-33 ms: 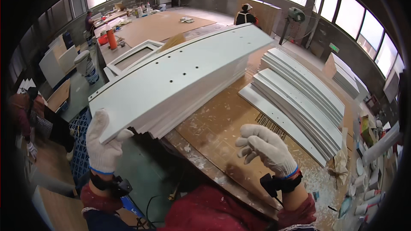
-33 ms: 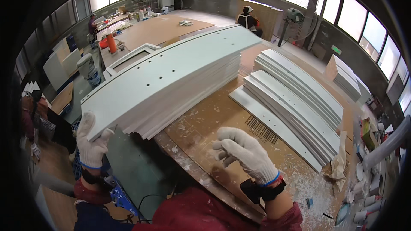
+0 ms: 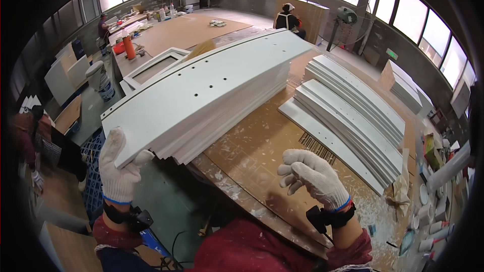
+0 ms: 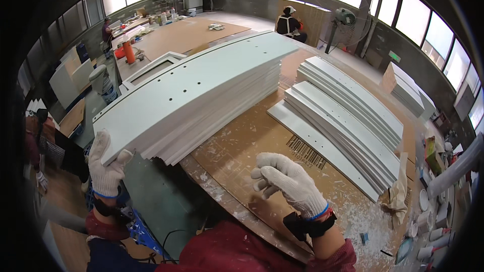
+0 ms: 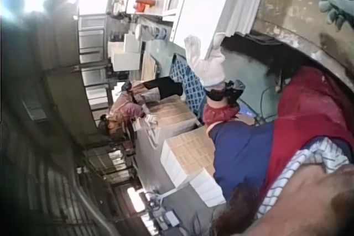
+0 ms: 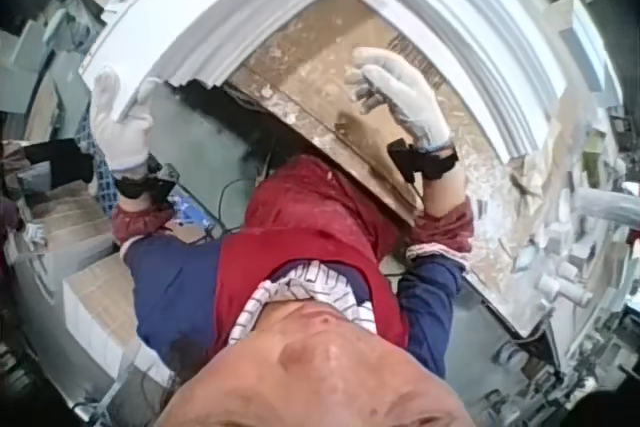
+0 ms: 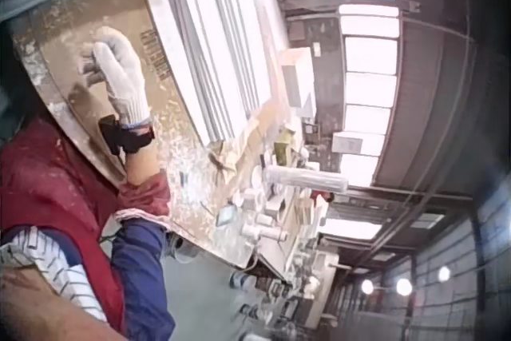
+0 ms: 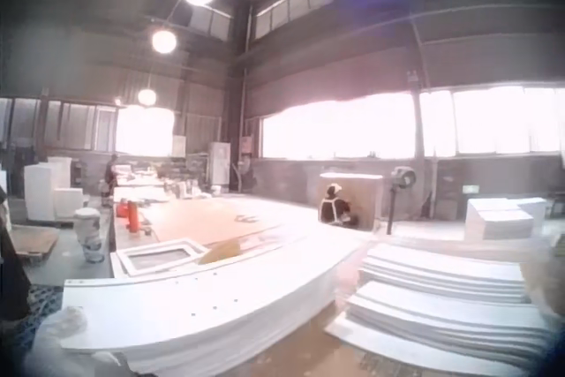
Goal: The person uses a small metal scraper to remove excess material from the edges of white rectangular panels. They repeatedly flip the panels over to work on both sides and wipe the surfaces with a cloth. The finished panels are stacked on the table.
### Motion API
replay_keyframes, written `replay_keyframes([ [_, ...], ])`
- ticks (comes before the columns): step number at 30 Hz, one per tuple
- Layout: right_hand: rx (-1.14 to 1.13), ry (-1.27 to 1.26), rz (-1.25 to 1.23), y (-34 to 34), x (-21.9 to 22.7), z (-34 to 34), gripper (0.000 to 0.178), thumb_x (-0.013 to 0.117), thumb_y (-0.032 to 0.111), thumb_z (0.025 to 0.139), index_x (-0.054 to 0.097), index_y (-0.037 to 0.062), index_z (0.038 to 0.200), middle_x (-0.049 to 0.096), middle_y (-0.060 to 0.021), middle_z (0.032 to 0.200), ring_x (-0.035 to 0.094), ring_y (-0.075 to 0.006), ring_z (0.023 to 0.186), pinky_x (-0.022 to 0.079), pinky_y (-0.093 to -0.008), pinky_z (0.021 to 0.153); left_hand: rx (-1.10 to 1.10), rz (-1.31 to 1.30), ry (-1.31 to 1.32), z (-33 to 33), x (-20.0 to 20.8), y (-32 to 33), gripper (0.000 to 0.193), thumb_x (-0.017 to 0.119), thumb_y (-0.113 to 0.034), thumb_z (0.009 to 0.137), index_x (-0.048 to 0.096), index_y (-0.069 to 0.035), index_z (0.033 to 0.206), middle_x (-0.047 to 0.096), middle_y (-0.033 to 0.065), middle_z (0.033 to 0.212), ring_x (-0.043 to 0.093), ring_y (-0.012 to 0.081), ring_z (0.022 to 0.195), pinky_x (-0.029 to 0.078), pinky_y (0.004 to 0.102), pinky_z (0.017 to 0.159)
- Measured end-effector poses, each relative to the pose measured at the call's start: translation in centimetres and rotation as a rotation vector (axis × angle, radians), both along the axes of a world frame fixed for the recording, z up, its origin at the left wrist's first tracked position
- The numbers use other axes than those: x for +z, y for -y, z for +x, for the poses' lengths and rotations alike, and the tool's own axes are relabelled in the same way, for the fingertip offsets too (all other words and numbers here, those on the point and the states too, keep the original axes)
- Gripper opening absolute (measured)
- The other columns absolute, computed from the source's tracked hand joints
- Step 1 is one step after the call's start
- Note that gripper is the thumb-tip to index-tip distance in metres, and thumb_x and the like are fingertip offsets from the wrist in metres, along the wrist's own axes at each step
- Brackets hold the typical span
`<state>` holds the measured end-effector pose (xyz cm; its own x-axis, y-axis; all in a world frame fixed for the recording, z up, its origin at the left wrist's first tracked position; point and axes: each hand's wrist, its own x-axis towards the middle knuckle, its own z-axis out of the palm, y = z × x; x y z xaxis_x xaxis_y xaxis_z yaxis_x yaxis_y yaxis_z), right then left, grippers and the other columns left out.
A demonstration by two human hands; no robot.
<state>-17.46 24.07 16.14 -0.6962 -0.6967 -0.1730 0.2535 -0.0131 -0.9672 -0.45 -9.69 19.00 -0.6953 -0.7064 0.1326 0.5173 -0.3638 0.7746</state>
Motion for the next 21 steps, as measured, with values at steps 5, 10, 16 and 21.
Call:
replay_keyframes([
  [5,-0.137,0.03,0.002,-4.1,-2.5,-0.5,0.04,0.059,0.027,0.094,0.05,-0.001,0.121,0.064,-0.0153,0.099,0.066,-0.0213,0.079,0.055,-0.0307,0.063,-0.036,-0.037,0.05,-1.6,-1.7,3.5,0.028,0.053,-0.018,0.096,0.051,0.0,0.118,0.062,0.0147,0.107,0.067,0.0261,0.093,0.063,0.0357,0.062],
  [10,-0.2,0.067,0.093,-8.1,-2.7,-0.1,0.037,0.053,0.024,0.096,0.049,-0.0004,0.124,0.063,-0.0121,0.101,0.063,-0.0171,0.082,0.052,-0.0283,0.067,-0.076,-0.022,0.234,-2.6,0.4,3.0,0.032,0.053,-0.02,0.096,0.049,0.0,0.121,0.063,0.0195,0.104,0.069,0.0285,0.081,0.062,0.0299,0.05],
  [16,-0.287,0.071,0.207,-12.2,-3.0,-0.2,0.034,0.052,0.02,0.095,0.049,-0.0009,0.122,0.063,-0.0113,0.099,0.063,-0.0159,0.08,0.051,-0.0274,0.066,-0.047,-0.186,0.557,-1.7,1.8,4.8,0.034,0.058,-0.024,0.095,0.052,-0.001,0.12,0.064,0.0147,0.099,0.067,0.0228,0.073,0.055,0.0304,0.047],
  [21,-0.601,-0.103,0.492,-18.3,-2.4,0.5,0.025,0.055,0.017,0.09,0.058,-0.0023,0.107,0.063,-0.0061,0.085,0.061,-0.0101,0.074,0.049,-0.0245,0.062,0.11,-0.701,0.893,0.8,3.2,0.7,0.058,0.047,-0.057,0.092,0.054,-0.006,0.067,0.052,0.0034,0.054,0.048,0.0148,0.041,0.04,0.0242,0.039],
])
